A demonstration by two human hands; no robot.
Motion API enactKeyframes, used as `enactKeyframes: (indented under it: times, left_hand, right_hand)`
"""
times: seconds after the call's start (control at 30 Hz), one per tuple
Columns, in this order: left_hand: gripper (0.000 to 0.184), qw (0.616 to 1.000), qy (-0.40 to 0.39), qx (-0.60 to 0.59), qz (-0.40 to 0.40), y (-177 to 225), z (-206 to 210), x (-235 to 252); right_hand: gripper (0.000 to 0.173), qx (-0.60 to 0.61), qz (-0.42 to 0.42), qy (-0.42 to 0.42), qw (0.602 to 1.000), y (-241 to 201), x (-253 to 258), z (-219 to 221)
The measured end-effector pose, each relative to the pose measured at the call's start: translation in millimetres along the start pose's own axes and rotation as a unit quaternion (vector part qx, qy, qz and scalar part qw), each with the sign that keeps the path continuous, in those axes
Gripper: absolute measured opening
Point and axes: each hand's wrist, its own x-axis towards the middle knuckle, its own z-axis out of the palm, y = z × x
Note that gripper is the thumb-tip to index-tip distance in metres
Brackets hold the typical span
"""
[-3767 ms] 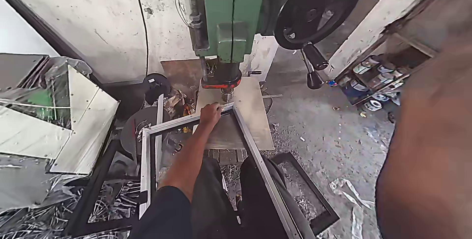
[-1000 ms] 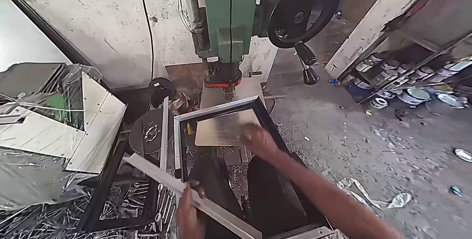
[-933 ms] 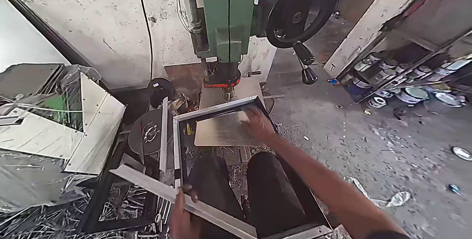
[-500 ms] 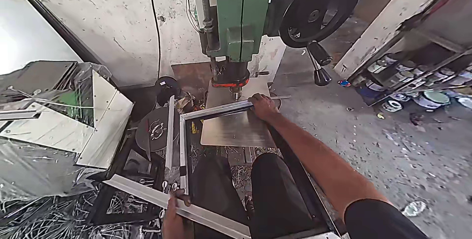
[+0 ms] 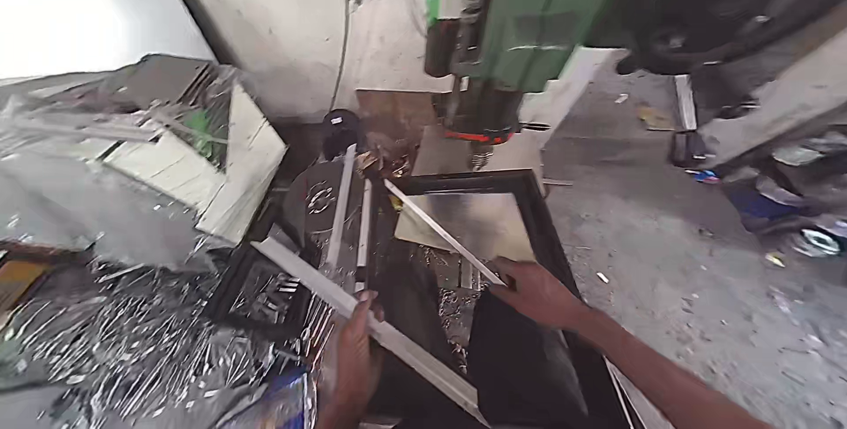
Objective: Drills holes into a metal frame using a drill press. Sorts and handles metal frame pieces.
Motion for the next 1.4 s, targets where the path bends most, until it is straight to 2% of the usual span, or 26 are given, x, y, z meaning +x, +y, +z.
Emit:
enactKeyframes:
  times: [0.07, 0.13, 0.23, 0.27, 0.3, 0.37, 0.43, 0.57, 0.67, 0.73, 0.8, 0.87, 1.03, 1.13, 1.23, 1.3, 1.4]
  left_hand:
    - [0.022, 1.0, 0.002, 0.012, -0.011, -2.2, 3.0, -1.7]
    - [0.031, 0.999, -0.013, 0.021, -0.023, -6.3, 4.7, -4.6]
    - [0.058, 0.997, -0.067, -0.024, -0.025, -6.5, -0.1, -9.2]
    - [0.06, 0.996, -0.066, -0.05, -0.028, -3.4, -0.8, -10.0]
    - [0.051, 0.996, -0.051, -0.064, -0.028, 0.5, -0.8, -9.5]
    - [0.027, 0.998, 0.015, -0.055, -0.035, 9.8, -3.3, -6.5]
    - [0.014, 0.995, 0.087, -0.045, -0.033, 18.3, -14.1, -5.9]
    - [0.023, 0.99, 0.123, -0.062, 0.019, 41.8, -41.2, -6.0]
    - [0.025, 0.988, 0.131, -0.072, 0.045, 60.1, -64.9, -6.0]
    - [0.029, 0.987, 0.133, -0.07, 0.057, 70.1, -80.7, -8.4]
    - [0.031, 0.983, 0.157, -0.068, 0.063, 78.9, -90.6, -11.8]
    - [0.031, 0.977, 0.189, -0.072, 0.071, 82.4, -98.7, -12.8]
    - [0.028, 0.972, 0.216, -0.063, 0.07, 82.4, -109.5, -10.8]
    - [0.028, 0.974, 0.209, -0.063, 0.06, 85.2, -105.3, -6.5]
    - [0.036, 0.984, 0.16, -0.052, 0.06, 89.2, -108.6, -6.9]
    - [0.043, 0.99, 0.128, -0.036, 0.058, 90.4, -113.2, -9.2]
    - [0.05, 0.994, 0.068, -0.024, 0.077, 92.2, -115.7, -7.7]
  right_hand:
    - [0.028, 0.044, -0.027, 0.079, 0.996, -17.0, -24.3, 28.1]
    - [0.028, 0.077, -0.077, 0.123, 0.986, -42.0, -39.9, 52.6]
    - [0.03, 0.107, -0.149, 0.086, 0.979, -77.3, -45.3, 79.1]
    - [0.038, 0.101, -0.169, 0.075, 0.978, -84.0, -41.3, 83.4]
    - [0.046, 0.101, -0.176, 0.072, 0.977, -87.2, -34.1, 85.5]
    - [0.049, 0.114, -0.162, 0.089, 0.976, -87.9, -8.1, 83.0]
    - [0.042, 0.078, -0.141, 0.092, 0.983, -88.5, 27.9, 79.5]
    - [0.04, -0.089, -0.215, 0.07, 0.97, -96.6, 117.9, 86.6]
    - [0.057, -0.197, -0.278, 0.037, 0.939, -105.6, 177.4, 94.9]
    - [0.061, -0.226, -0.334, 0.044, 0.914, -104.0, 201.7, 99.2]
    - [0.057, -0.235, -0.363, 0.033, 0.901, -105.0, 213.2, 92.7]
    - [0.044, -0.251, -0.378, 0.033, 0.89, -107.3, 218.1, 79.7]
    - [0.018, -0.301, -0.398, -0.011, 0.867, -104.2, 217.0, 57.1]
    - [0.021, -0.316, -0.374, -0.083, 0.868, -83.0, 199.7, 41.3]
    - [0.034, -0.323, -0.322, -0.123, 0.882, -62.4, 156.2, 15.7]
    - [0.034, -0.359, -0.299, -0.15, 0.871, -43.4, 122.1, -2.6]
    - [0.018, -0.361, -0.263, -0.187, 0.875, -4.5, 64.4, -30.7]
